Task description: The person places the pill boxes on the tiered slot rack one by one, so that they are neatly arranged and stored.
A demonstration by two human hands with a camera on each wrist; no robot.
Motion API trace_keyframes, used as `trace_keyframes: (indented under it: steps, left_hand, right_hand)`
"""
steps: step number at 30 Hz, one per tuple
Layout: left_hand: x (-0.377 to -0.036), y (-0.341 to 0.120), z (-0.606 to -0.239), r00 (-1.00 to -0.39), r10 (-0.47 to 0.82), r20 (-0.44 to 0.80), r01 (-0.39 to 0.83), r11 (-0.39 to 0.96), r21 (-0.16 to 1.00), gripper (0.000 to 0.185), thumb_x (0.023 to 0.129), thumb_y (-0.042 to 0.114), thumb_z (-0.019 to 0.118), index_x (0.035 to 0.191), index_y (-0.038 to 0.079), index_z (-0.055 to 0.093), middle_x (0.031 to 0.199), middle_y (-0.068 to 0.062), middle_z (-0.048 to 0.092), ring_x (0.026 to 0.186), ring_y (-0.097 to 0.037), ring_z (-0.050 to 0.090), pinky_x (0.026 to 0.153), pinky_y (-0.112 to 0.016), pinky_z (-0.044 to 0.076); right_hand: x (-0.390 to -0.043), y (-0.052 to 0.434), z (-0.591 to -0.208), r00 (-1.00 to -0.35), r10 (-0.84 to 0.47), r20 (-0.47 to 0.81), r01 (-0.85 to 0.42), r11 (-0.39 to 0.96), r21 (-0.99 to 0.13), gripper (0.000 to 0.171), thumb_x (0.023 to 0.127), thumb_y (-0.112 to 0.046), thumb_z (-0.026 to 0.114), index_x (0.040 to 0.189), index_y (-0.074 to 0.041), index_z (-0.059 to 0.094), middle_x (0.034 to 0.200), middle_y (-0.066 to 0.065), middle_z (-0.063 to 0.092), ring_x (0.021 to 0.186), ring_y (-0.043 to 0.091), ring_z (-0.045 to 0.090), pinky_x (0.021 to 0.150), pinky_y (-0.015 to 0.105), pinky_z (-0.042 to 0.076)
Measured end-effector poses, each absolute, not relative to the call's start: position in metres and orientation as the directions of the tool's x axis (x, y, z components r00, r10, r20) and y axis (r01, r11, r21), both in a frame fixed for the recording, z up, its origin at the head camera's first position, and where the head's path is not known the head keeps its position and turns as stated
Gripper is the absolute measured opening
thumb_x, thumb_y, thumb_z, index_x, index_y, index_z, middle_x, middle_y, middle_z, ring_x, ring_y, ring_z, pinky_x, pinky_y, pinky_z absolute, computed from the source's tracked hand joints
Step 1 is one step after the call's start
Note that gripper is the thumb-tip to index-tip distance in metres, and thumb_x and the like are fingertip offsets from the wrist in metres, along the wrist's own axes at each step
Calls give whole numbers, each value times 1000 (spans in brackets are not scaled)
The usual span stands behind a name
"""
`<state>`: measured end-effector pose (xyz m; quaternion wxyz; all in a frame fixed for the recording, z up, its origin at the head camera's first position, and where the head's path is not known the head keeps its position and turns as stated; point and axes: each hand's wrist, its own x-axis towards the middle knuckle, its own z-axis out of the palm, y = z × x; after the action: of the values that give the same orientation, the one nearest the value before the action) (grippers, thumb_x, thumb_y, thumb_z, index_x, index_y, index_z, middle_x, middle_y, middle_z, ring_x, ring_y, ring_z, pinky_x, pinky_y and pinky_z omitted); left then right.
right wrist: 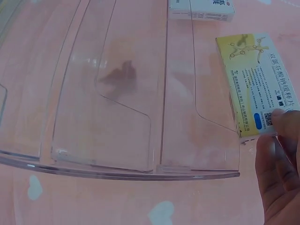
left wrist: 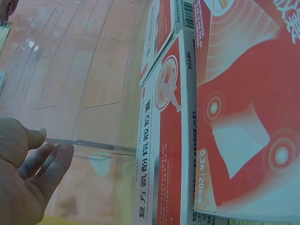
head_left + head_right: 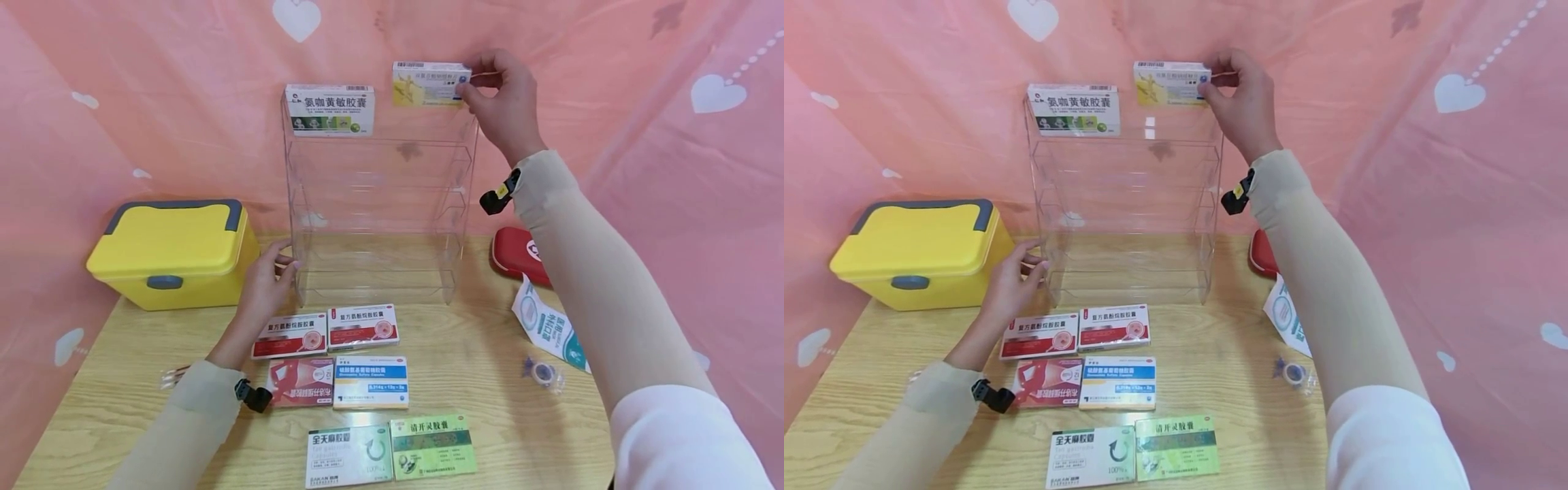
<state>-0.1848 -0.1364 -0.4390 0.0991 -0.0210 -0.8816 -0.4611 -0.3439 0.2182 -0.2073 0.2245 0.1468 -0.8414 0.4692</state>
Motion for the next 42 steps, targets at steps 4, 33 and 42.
trace_keyframes:
  steps: [4,33,42]
  left_hand:
    - [-185,-136,-439,-982,-60,181,115,572,812,50,101,14,64,148,13,49,108,-12,66,90,-27,62,71,-39,58]
    - [-183,-137,-439,-986,-61,153,90,583,807,48,103,16,62,149,11,48,114,-14,65,95,-29,61,75,-41,58]
    - [-181,-137,-440,-985,-55,165,103,579,808,48,103,16,63,148,11,48,113,-13,65,94,-28,61,75,-40,57]
  right_hand:
    - [-348,221,-210,-865,-43,500,-443,533,-721,27,94,-15,74,120,-15,68,123,2,61,111,16,60,87,26,54]
    - [-351,231,-228,-913,-55,403,-338,654,-677,26,99,-27,66,123,-16,69,123,0,60,107,14,47,90,27,43]
    - [-310,239,-243,-844,-53,533,-451,609,-653,31,99,-30,66,123,-11,68,123,0,60,110,15,51,84,26,42]
